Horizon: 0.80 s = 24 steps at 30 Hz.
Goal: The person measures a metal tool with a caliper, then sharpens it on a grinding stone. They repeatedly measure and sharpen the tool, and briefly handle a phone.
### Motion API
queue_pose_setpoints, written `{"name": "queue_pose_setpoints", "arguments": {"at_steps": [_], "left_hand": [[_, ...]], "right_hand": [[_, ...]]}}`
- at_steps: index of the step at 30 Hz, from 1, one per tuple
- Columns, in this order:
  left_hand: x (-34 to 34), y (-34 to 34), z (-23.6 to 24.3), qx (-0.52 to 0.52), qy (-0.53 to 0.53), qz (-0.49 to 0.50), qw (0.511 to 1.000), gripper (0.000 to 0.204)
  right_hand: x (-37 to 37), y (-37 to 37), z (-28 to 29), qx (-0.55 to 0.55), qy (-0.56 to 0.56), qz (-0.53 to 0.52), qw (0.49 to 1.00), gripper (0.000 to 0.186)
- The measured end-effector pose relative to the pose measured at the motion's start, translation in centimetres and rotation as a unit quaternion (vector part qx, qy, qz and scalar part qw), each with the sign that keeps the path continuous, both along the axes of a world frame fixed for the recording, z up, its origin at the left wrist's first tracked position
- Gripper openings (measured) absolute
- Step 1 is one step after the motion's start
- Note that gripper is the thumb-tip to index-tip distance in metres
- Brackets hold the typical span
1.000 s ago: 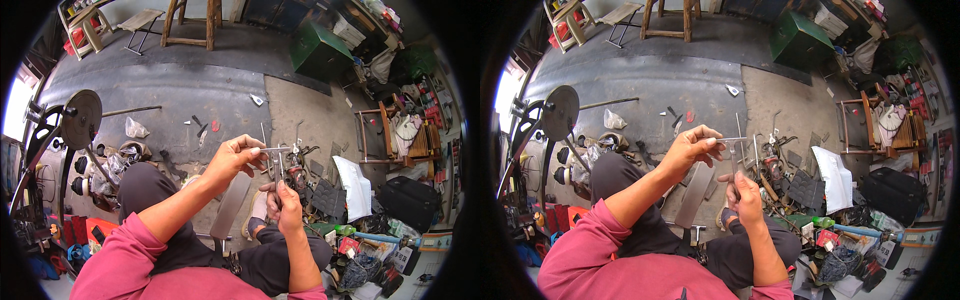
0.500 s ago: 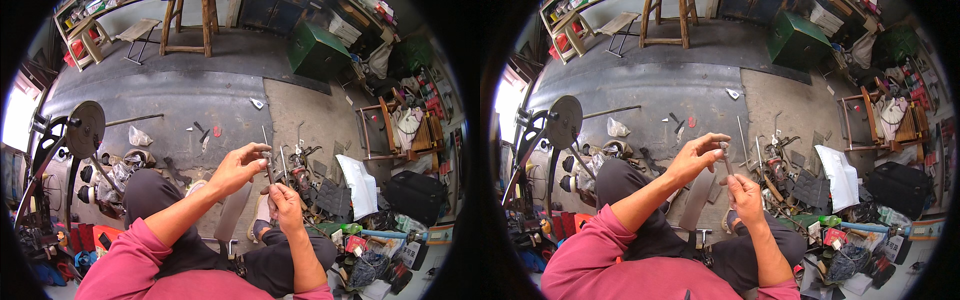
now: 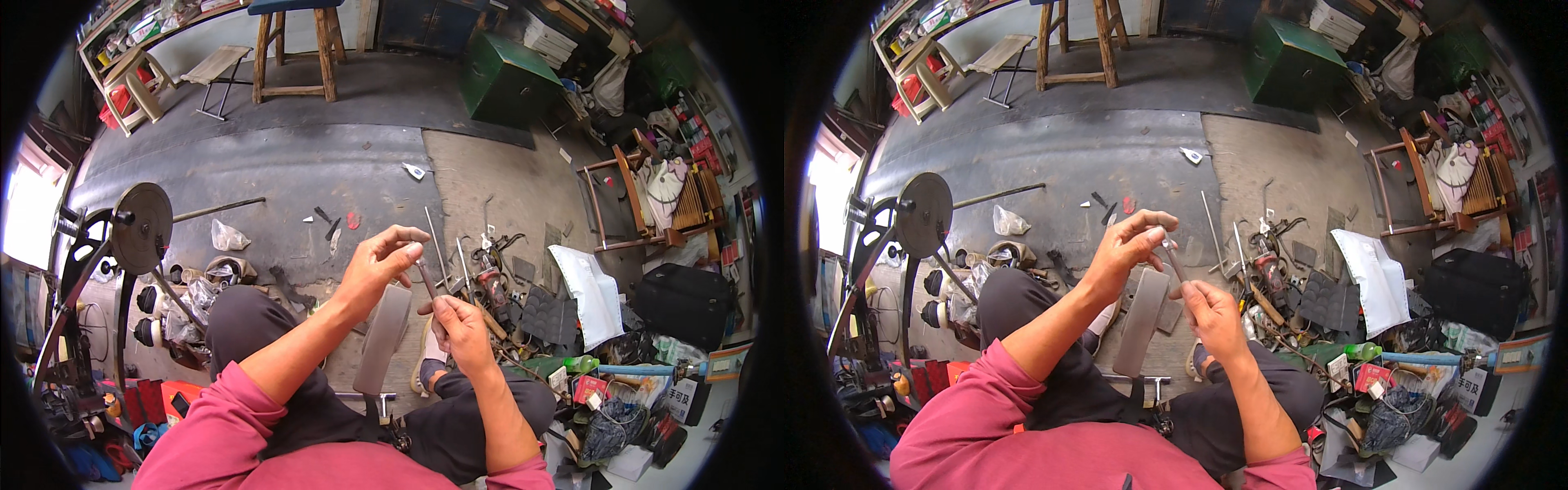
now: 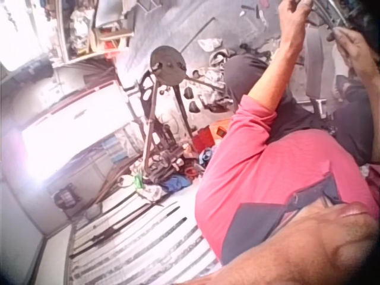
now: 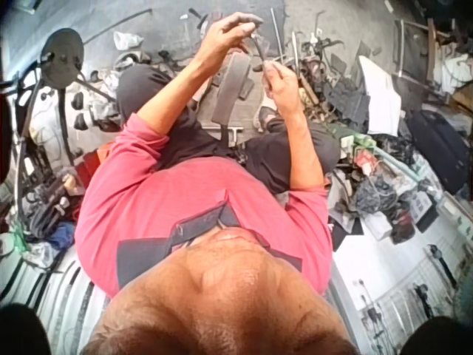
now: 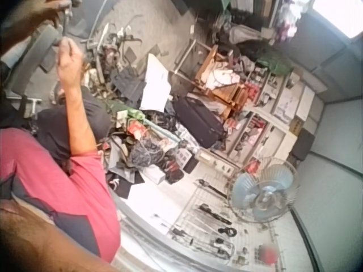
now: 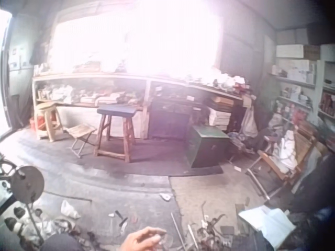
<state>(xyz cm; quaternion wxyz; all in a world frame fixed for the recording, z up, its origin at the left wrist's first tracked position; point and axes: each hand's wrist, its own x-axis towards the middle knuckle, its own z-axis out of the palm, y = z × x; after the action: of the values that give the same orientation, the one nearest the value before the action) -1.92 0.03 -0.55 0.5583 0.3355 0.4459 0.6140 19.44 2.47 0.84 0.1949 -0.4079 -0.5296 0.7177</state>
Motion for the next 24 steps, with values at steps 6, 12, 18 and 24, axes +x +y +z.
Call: {"name": "queue_pose_setpoints", "arguments": {"at_steps": [6, 12, 18, 24], "left_hand": [[-0.3, 0.1, 0.2, -0.011, -0.046, 0.026, 0.999, 0.032], [-0.2, 0.0, 0.4, -0.007, -0.037, 0.024, 0.999, 0.033], [-1.0, 0.1, 0.4, -0.042, -0.062, 0.012, 0.997, 0.043], [-0.3, -0.7, -1.4, -0.072, 0.116, 0.03, 0.99, 0.044]], "right_hand": [[-0.2, -0.1, -0.2, 0.07, -0.059, -0.009, 0.996, 0.025], [-0.1, -0.3, -0.3, 0.151, -0.101, -0.011, 0.983, 0.024], [0.0, -0.2, -0.4, 0.164, -0.069, -0.034, 0.983, 0.024], [0.2, 0.2, -0.4, 0.15, -0.052, -0.055, 0.986, 0.026]]}}
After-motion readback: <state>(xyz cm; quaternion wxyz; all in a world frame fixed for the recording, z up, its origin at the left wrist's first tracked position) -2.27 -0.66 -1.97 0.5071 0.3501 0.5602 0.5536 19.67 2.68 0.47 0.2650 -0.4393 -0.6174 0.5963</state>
